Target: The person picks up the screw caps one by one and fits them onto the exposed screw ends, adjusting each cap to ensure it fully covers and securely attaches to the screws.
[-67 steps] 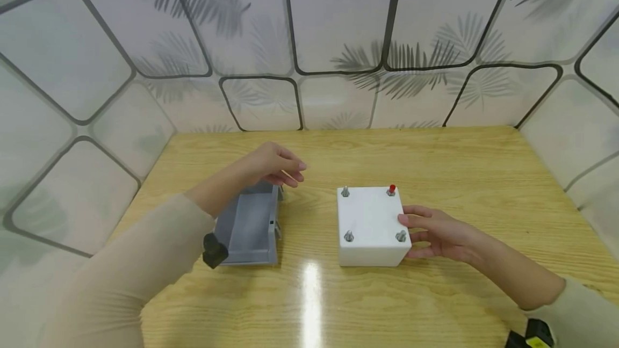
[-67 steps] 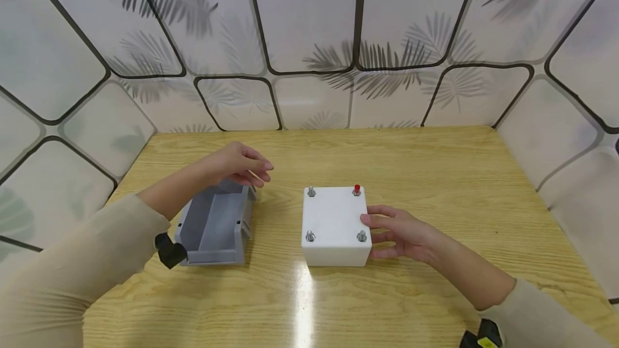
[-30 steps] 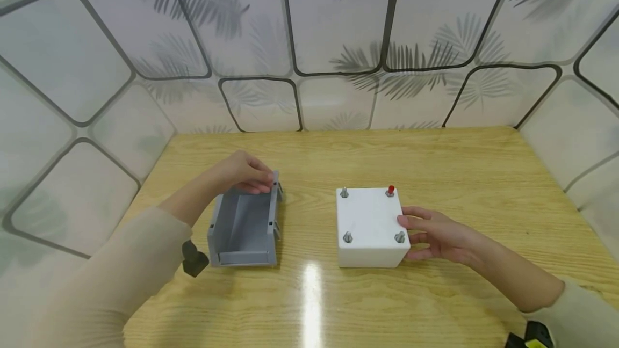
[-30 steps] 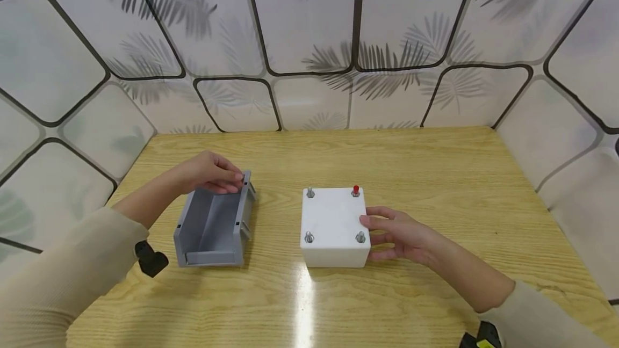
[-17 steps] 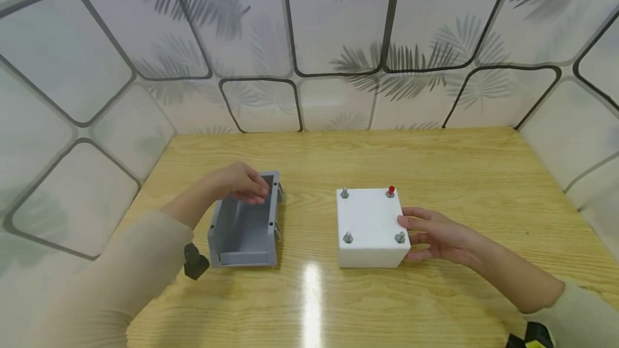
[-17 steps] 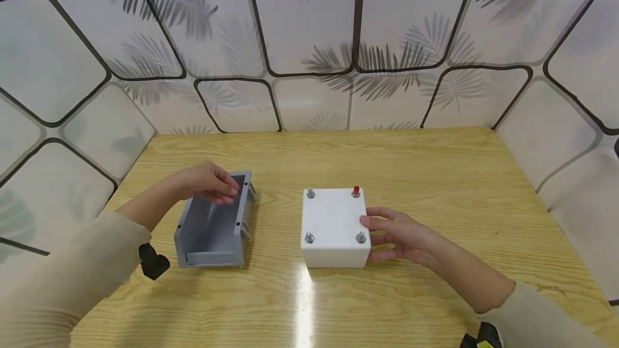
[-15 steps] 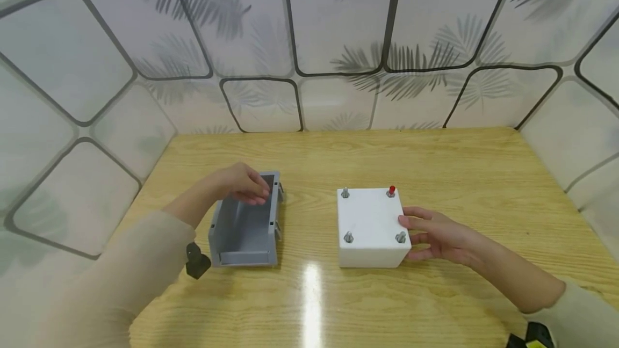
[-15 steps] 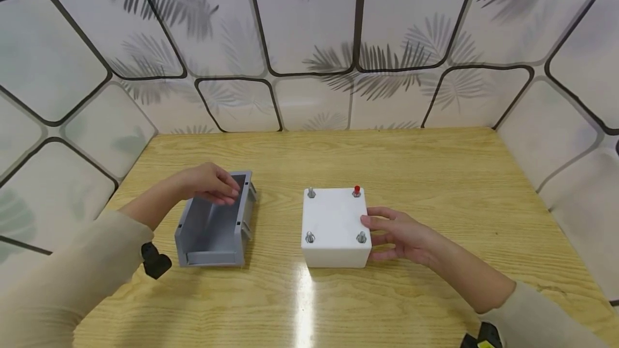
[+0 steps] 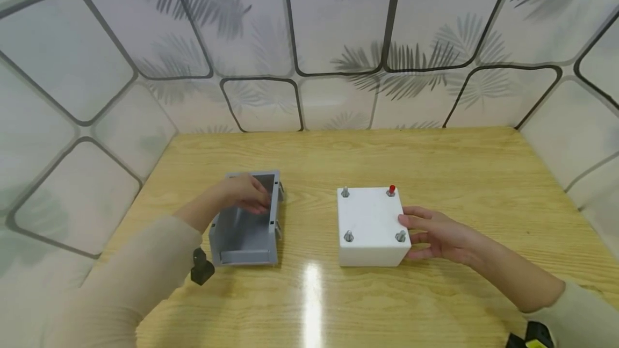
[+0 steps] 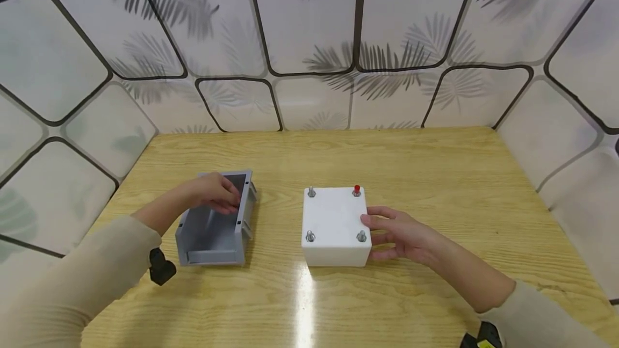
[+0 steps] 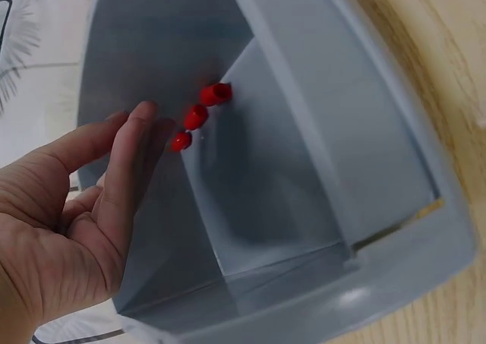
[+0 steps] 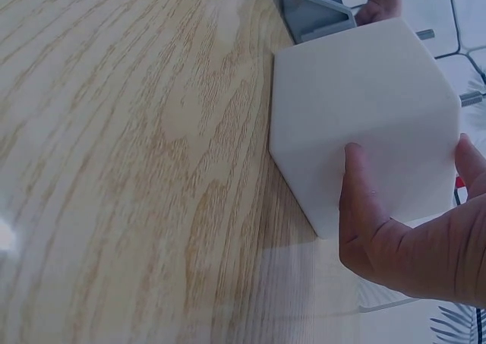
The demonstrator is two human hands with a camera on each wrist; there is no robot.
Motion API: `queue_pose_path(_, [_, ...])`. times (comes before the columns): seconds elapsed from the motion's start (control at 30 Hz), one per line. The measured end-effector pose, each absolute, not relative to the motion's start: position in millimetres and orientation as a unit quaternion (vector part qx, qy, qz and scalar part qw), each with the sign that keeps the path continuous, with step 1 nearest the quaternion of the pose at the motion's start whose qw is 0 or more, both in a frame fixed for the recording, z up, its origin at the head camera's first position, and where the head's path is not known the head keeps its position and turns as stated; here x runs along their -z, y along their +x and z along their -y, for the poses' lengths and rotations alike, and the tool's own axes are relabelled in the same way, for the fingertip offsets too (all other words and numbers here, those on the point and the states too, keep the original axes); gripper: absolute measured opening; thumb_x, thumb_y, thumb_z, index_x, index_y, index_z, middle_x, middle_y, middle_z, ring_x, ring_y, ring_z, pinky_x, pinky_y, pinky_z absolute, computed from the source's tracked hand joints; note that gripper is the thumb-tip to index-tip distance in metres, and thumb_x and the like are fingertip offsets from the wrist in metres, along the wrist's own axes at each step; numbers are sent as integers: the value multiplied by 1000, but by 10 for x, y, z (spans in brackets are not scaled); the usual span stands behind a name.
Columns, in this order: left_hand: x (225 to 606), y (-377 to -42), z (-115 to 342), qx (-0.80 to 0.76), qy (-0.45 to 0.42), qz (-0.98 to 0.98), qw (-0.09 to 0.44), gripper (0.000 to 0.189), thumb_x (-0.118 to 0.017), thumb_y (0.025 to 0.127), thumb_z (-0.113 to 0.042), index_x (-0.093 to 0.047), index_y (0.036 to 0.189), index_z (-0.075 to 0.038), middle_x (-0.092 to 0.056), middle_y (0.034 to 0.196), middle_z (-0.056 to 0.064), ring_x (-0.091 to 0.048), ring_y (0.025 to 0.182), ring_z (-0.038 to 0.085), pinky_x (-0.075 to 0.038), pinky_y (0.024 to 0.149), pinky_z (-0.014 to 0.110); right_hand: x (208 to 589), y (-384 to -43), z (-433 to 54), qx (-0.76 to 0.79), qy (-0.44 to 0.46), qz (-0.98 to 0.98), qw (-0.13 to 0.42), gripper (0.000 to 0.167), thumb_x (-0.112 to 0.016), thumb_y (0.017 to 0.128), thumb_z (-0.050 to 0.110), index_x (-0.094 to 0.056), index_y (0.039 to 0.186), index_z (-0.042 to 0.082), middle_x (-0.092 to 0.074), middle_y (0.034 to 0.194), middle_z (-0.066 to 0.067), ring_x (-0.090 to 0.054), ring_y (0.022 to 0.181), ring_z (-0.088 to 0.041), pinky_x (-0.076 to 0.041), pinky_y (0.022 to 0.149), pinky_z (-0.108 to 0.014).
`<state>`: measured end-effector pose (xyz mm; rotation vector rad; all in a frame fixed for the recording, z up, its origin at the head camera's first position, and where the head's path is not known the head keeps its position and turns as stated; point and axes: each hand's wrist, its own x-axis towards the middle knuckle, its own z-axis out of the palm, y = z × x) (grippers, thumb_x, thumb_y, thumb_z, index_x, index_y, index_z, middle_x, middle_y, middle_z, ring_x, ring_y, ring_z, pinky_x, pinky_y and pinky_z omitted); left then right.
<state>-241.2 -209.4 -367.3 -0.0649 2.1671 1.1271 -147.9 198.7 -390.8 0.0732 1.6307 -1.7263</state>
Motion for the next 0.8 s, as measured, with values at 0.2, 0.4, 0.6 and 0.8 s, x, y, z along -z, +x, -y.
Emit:
queue_pose_path(0.2, [3766, -2400, 2058, -424, -24, -837, 346, 33, -57, 88, 0, -55, 117, 16, -69, 98, 24, -68, 70, 14, -59, 71, 30, 3902, -1472, -1986, 674, 34, -638, 372, 76, -55, 96, 34, -11, 148, 2, -58, 109, -2, -62, 97, -18, -58, 80, -39])
queue_pose_path(0.4, [3897, -2411, 2048, -423, -42, -840, 337, 29, -57, 88, -1, -57, 113, 15, -71, 80, 14, -67, 66, 14, -59, 70, 31, 3899, -1464, -1992, 676, 33, -635, 373, 74, -56, 95, 34, -14, 147, 2, -59, 108, -2, -62, 96, -18, -58, 80, -39])
queue_pose_path(0.6, [3972, -2421, 2040, -415, -64, -844, 335, 22, -58, 88, -2, -59, 105, 12, -68, 75, 10, -66, 64, 14, -59, 68, 29, 3906, -1465, -1998, 675, 29, -635, 374, 74, -56, 96, 34, -14, 147, 2, -60, 108, -3, -63, 96, -19, -58, 80, -39])
queue_pose_path(0.8, [4004, -2412, 2025, -398, -89, -852, 330, 22, -60, 89, -4, -59, 107, 8, -68, 82, 13, -66, 65, 14, -59, 68, 29, 3913, -1472, -2006, 675, 32, -635, 373, 73, -56, 96, 34, -15, 147, 2, -60, 108, -3, -62, 97, -19, -57, 81, -40])
